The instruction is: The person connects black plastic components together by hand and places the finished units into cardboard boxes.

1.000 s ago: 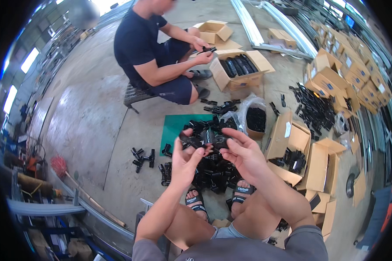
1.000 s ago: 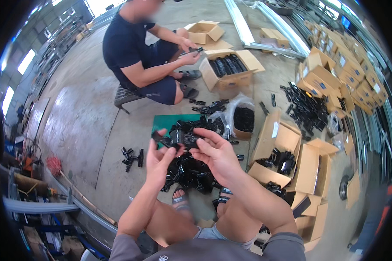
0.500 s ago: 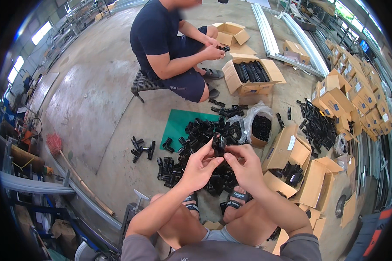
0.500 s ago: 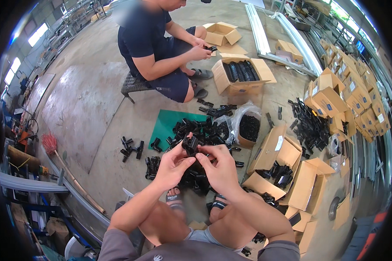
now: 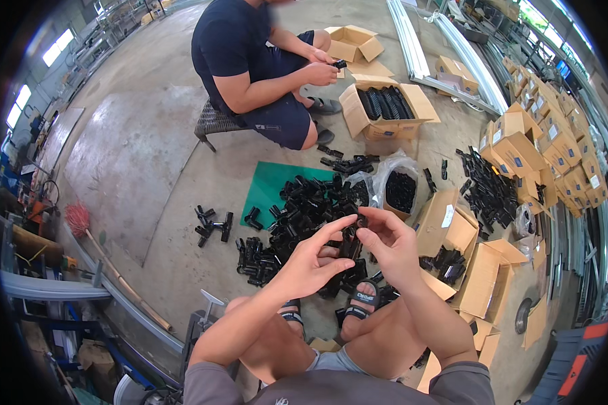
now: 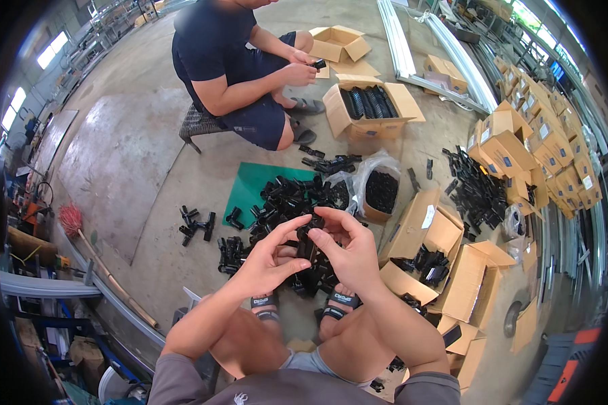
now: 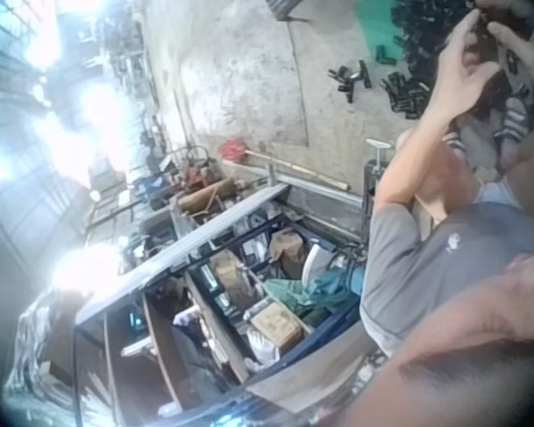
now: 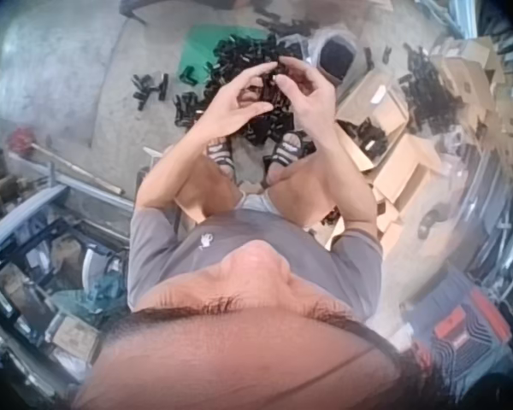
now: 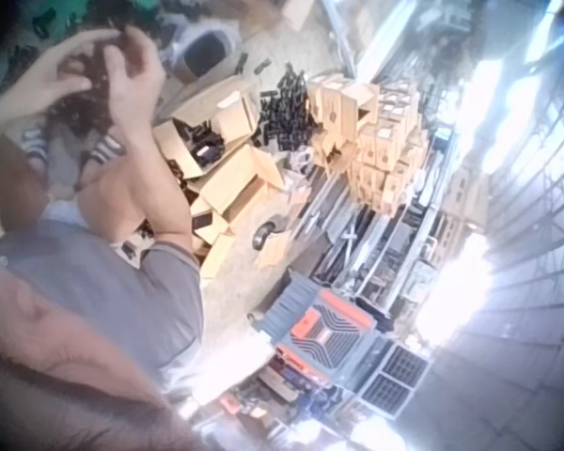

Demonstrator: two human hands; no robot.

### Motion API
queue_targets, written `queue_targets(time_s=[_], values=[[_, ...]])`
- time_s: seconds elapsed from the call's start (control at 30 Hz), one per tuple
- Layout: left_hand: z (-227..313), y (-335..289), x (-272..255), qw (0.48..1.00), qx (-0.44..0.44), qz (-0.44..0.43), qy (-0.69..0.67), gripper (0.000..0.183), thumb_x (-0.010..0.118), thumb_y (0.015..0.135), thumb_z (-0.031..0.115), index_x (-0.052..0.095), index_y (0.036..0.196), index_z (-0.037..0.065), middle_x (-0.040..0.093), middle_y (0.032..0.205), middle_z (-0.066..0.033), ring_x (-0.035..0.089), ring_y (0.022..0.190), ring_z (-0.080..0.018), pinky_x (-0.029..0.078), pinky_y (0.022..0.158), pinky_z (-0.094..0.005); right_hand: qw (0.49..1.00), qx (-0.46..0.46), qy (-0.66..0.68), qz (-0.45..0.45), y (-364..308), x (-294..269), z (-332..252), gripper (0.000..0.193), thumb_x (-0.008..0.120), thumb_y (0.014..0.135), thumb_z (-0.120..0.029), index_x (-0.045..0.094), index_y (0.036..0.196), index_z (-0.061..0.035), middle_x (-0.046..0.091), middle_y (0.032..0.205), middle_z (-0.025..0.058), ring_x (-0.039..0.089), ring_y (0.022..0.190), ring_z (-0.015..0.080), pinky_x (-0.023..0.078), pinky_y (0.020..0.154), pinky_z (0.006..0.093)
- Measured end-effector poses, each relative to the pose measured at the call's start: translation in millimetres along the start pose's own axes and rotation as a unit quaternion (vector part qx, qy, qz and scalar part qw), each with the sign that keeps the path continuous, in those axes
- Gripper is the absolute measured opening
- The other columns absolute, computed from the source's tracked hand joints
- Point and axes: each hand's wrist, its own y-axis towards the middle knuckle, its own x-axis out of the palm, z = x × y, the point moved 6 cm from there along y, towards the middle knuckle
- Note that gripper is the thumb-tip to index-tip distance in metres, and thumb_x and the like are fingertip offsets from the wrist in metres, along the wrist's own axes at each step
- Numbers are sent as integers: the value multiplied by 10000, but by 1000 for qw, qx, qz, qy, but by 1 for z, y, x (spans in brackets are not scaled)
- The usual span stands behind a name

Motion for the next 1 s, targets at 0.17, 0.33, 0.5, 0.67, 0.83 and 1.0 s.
queue_targets(time_s=[0.17,0.33,0.5,0.67,0.83,1.0], values=[[0,3,-1,999,30,-8,14,768,692,885,-89,379,1548,142,502,1241,-60,579,990,-86,522,853,-222,1000,12,-12,-18,-1,-2,8,427,766,898,-114,637,1281,25,684,1065,61,624,957,109,521,871,269],[-3,2,-2,1000,7,-13,12,754,696,882,-83,388,1538,124,563,1263,-92,597,1078,-121,538,891,-259,999,12,-27,-26,0,-2,9,430,769,894,-117,642,1282,19,697,1072,65,633,956,107,527,875,274],[4,1,-3,995,53,-15,88,696,701,871,-80,446,1496,93,586,1332,-118,618,1112,-155,542,920,-294,998,21,-28,-59,1,0,8,417,753,897,-92,640,1284,18,702,1064,69,645,943,114,533,872,281],[10,1,-3,978,142,-24,154,665,714,858,-69,479,1463,76,591,1323,-108,651,1092,-173,545,923,-302,994,37,-26,-99,0,-1,7,402,731,904,-62,635,1288,10,704,1062,77,655,957,122,535,879,287],[0,1,-2,996,33,-42,67,683,721,852,-68,471,1467,90,611,1238,-98,655,1052,-161,550,910,-301,990,61,-18,-125,2,-2,11,405,727,905,-54,627,1293,5,701,1086,83,659,981,125,536,891,290],[-7,3,0,998,2,-35,56,705,716,849,-82,457,1479,102,618,1181,-101,651,1025,-141,557,892,-294,989,83,-8,-121,3,-7,20,398,722,912,-56,623,1292,9,699,1100,80,658,1004,122,536,891,290]])
